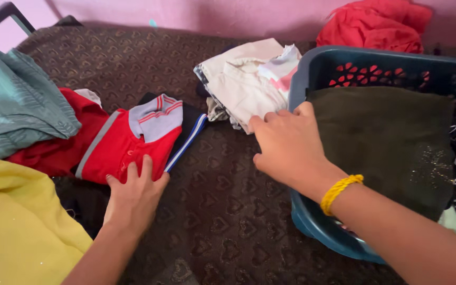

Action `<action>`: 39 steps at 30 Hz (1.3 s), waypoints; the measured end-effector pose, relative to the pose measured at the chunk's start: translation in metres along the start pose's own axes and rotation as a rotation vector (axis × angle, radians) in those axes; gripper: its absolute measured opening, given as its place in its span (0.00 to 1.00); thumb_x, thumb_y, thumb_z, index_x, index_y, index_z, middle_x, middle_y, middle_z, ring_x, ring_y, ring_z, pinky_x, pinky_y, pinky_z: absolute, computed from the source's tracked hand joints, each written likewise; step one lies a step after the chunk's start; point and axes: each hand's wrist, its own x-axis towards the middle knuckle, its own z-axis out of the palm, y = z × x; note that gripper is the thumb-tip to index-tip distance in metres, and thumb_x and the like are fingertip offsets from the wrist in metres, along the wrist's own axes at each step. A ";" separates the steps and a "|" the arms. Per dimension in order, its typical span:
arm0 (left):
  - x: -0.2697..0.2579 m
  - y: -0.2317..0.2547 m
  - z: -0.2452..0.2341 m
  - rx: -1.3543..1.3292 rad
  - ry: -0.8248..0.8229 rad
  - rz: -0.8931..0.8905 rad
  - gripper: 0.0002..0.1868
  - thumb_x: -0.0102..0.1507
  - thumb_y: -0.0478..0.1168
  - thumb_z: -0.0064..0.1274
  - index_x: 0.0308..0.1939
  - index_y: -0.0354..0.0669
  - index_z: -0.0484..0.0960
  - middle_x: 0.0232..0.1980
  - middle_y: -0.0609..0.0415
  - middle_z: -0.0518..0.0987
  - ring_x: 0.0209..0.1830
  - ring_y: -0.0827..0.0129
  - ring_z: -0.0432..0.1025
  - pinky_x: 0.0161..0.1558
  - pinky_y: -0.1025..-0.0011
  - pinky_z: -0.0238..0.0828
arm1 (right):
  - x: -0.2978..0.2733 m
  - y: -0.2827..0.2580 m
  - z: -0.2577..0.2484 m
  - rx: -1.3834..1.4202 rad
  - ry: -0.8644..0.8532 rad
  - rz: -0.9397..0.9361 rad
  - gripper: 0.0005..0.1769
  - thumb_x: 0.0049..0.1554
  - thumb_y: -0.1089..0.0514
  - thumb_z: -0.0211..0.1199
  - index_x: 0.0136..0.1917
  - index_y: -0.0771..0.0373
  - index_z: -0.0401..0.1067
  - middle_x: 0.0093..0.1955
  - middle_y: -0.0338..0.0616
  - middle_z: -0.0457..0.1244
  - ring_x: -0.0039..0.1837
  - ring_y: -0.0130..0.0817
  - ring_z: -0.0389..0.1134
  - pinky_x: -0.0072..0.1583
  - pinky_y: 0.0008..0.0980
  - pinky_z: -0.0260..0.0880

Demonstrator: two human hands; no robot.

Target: The person sorts various items of clothing from a pile on a bed into a plastic laundry basket, handling items one by one including shirts, pants, and patterned garments.

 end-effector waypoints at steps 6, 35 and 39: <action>0.011 0.012 0.007 0.079 -0.032 -0.067 0.37 0.57 0.49 0.54 0.72 0.65 0.66 0.79 0.36 0.55 0.72 0.36 0.60 0.54 0.28 0.63 | 0.000 0.001 0.004 0.032 0.054 0.008 0.18 0.44 0.48 0.68 0.49 0.52 0.76 0.40 0.41 0.69 0.47 0.40 0.69 0.55 0.48 0.55; 0.027 0.112 -0.034 -0.454 0.098 0.240 0.26 0.57 0.60 0.59 0.43 0.40 0.81 0.43 0.43 0.80 0.43 0.50 0.78 0.39 0.54 0.78 | -0.019 -0.004 0.005 0.211 0.233 0.026 0.10 0.46 0.54 0.66 0.43 0.55 0.75 0.37 0.42 0.69 0.47 0.41 0.69 0.56 0.49 0.57; 0.020 0.090 -0.053 -0.521 0.024 0.191 0.09 0.61 0.38 0.53 0.44 0.42 0.80 0.41 0.46 0.81 0.41 0.51 0.79 0.40 0.54 0.78 | -0.032 -0.006 0.006 0.241 0.298 -0.018 0.10 0.46 0.55 0.66 0.43 0.57 0.75 0.38 0.42 0.69 0.48 0.41 0.69 0.58 0.50 0.57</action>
